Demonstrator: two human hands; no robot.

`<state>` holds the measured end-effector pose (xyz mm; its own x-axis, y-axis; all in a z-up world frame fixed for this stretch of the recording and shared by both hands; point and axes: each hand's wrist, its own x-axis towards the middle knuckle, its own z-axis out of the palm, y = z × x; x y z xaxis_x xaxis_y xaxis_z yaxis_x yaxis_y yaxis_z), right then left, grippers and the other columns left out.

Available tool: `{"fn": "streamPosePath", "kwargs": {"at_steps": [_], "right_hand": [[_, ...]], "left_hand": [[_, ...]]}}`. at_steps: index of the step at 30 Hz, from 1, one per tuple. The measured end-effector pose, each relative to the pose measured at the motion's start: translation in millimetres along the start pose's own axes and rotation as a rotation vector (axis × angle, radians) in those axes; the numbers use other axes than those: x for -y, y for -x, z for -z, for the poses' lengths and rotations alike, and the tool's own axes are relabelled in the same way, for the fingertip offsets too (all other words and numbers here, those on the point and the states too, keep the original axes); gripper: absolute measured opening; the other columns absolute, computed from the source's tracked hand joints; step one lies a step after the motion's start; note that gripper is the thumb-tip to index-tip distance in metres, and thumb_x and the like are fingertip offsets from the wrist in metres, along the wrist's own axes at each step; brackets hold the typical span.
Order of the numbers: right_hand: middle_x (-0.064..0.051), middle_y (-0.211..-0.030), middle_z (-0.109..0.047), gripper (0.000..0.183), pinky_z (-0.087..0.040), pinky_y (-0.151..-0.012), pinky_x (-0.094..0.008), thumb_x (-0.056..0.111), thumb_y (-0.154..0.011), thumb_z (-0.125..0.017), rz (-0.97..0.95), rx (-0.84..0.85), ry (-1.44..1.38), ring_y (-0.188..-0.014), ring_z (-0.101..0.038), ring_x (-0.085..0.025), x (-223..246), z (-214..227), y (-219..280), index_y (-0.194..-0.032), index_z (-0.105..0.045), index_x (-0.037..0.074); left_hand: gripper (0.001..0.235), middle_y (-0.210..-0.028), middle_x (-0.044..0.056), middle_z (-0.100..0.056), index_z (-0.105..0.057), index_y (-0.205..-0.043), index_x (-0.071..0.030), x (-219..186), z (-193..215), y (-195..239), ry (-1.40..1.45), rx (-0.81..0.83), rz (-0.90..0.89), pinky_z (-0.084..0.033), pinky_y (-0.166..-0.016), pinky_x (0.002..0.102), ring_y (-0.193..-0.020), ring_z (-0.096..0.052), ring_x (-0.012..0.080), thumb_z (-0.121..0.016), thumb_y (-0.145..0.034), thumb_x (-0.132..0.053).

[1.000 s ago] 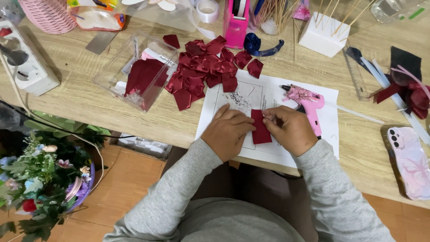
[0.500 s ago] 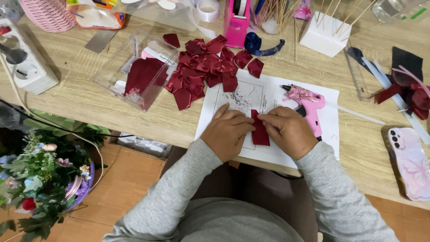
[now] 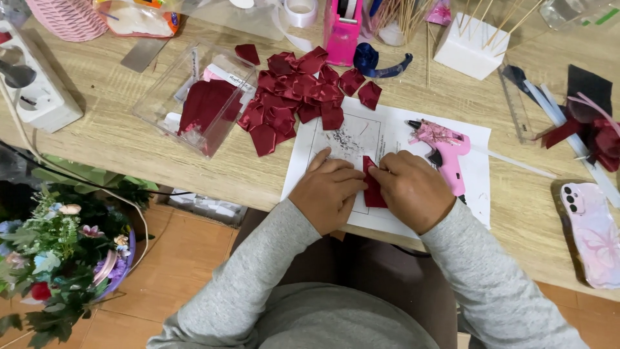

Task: The person uses a pink hot glue gun to apply glue to small red fabric pieces and folds them into petal shapes on a white paper. They repeat this process multiple times, placing each finished petal aside on the table.

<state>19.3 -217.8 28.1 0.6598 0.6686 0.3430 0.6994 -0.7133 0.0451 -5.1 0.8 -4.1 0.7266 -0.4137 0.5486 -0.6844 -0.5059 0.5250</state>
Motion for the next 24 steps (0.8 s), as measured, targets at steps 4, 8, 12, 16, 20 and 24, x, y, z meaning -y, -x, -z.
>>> {"fn": "streamPosePath", "kwargs": {"at_steps": [4, 8, 12, 16, 20, 24], "right_hand": [[-0.006, -0.085, -0.066, 0.015, -0.052, -0.067, -0.035, 0.004, -0.086, -0.065, 0.052, 0.028, -0.004, -0.08, -0.065, -0.026, 2, 4, -6, -0.093, -0.078, 0.007], [-0.005, -0.088, -0.068, 0.015, -0.053, -0.069, -0.034, 0.009, -0.086, -0.064, 0.0, 0.016, 0.001, -0.083, -0.067, -0.026, -2, 4, -4, -0.093, -0.078, 0.009], [-0.008, -0.087, -0.073, 0.018, -0.055, -0.068, -0.034, 0.012, -0.087, -0.069, -0.287, -0.001, -0.338, -0.082, -0.071, -0.027, -13, 10, -4, -0.101, -0.079, 0.009], [-0.008, -0.084, -0.076, 0.03, -0.056, -0.065, -0.033, 0.015, -0.082, -0.078, -0.555, -0.003, -0.559, -0.077, -0.072, -0.022, -9, 3, -4, -0.112, -0.078, 0.01], [-0.009, -0.085, -0.077, 0.033, -0.056, -0.067, -0.034, 0.012, -0.079, -0.08, -0.614, 0.04, -0.596, -0.077, -0.073, -0.021, -13, 4, -12, -0.112, -0.078, 0.009], [-0.009, -0.083, -0.077, 0.036, -0.056, -0.068, -0.033, 0.013, -0.075, -0.082, -0.65, 0.114, -0.657, -0.074, -0.07, -0.019, -24, -8, -12, -0.111, -0.079, 0.009]], "left_hand": [[0.015, -0.105, 0.007, -0.078, -0.079, -0.095, -0.012, -4, 5, -1, -0.002, -0.022, -0.02, -0.023, -0.122, 0.054, -0.115, -0.066, 0.0253, -0.064, -0.092, -0.01], [0.015, -0.105, 0.005, -0.078, -0.08, -0.095, -0.013, -4, 5, -1, 0.011, -0.033, -0.021, -0.022, -0.123, 0.054, -0.114, -0.066, 0.0245, -0.065, -0.092, -0.011], [0.015, -0.103, 0.005, -0.078, -0.079, -0.095, -0.013, -3, 4, -1, 0.018, -0.074, -0.059, -0.025, -0.122, 0.055, -0.11, -0.066, 0.0256, -0.065, -0.091, -0.009], [0.014, -0.102, 0.004, -0.078, -0.079, -0.092, -0.014, -3, 2, -1, 0.042, -0.098, -0.067, -0.029, -0.121, 0.053, -0.107, -0.066, 0.0236, -0.065, -0.091, -0.01], [0.014, -0.103, 0.004, -0.078, -0.079, -0.094, -0.013, -2, 1, -1, 0.026, -0.083, -0.079, -0.029, -0.12, 0.053, -0.107, -0.066, 0.0235, -0.066, -0.091, -0.01], [0.014, -0.104, 0.004, -0.078, -0.079, -0.094, -0.013, -2, 2, -1, 0.009, -0.089, -0.082, -0.029, -0.121, 0.053, -0.107, -0.065, 0.0233, -0.066, -0.091, -0.009]]}}
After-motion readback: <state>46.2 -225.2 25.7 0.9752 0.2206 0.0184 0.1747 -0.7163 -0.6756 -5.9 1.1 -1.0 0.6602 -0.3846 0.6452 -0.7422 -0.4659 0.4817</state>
